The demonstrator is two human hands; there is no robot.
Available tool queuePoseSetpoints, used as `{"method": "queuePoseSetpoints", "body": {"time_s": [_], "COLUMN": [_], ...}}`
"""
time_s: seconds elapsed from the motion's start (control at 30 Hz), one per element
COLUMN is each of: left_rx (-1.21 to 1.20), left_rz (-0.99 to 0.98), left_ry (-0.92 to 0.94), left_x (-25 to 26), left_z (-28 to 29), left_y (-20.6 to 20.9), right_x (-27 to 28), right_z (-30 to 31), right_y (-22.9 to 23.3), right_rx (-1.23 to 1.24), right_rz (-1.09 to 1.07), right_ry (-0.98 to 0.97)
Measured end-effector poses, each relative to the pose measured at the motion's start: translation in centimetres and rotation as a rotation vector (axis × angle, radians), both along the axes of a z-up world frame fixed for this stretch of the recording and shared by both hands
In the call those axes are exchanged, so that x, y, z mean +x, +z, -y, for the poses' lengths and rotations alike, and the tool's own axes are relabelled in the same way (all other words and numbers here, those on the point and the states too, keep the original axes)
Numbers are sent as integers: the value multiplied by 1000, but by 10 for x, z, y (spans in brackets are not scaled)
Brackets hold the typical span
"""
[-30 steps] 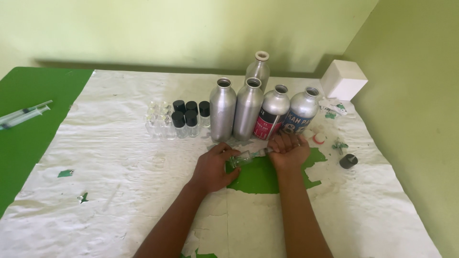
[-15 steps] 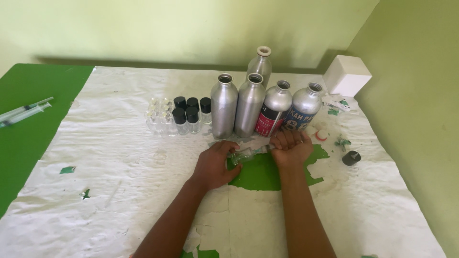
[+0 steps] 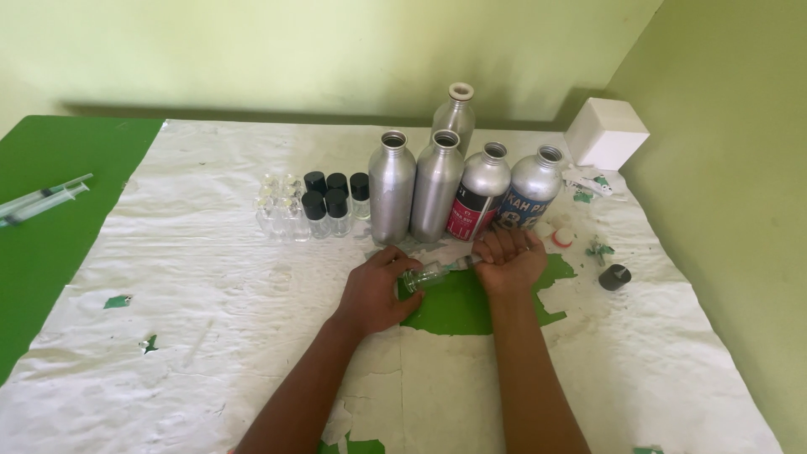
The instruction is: Transferring perfume from large aluminum canisters into smaller glass sample bottles using a syringe.
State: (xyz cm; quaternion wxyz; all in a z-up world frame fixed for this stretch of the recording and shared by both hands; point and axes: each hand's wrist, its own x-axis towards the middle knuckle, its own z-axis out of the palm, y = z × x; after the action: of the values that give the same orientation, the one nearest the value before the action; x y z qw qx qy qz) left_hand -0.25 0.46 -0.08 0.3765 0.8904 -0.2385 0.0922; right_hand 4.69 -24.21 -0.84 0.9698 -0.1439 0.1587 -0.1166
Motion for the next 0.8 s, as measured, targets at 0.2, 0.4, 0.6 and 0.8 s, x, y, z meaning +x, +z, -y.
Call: {"method": "queuePoseSetpoints", "body": {"time_s": [0.2,0.4,0.6,0.8], "left_rx": [4,-41,-19,-20], "left_rz": [-14,-31,-19,-6], "left_ry": [-5,6,-9,-15], "left_x": [-3,2,1,-2], "left_z": [1,2,0,1], "left_y": [9,0,2,6], "right_x": [-1,-1,-1,1], "right_z": [1,-1,0,4], "right_y": [1,5,3,-1], "right_rx": [-3,-4,12,-2], "right_rz": [0,-19,17,-4], "right_ry": [10,-4,3,16]}}
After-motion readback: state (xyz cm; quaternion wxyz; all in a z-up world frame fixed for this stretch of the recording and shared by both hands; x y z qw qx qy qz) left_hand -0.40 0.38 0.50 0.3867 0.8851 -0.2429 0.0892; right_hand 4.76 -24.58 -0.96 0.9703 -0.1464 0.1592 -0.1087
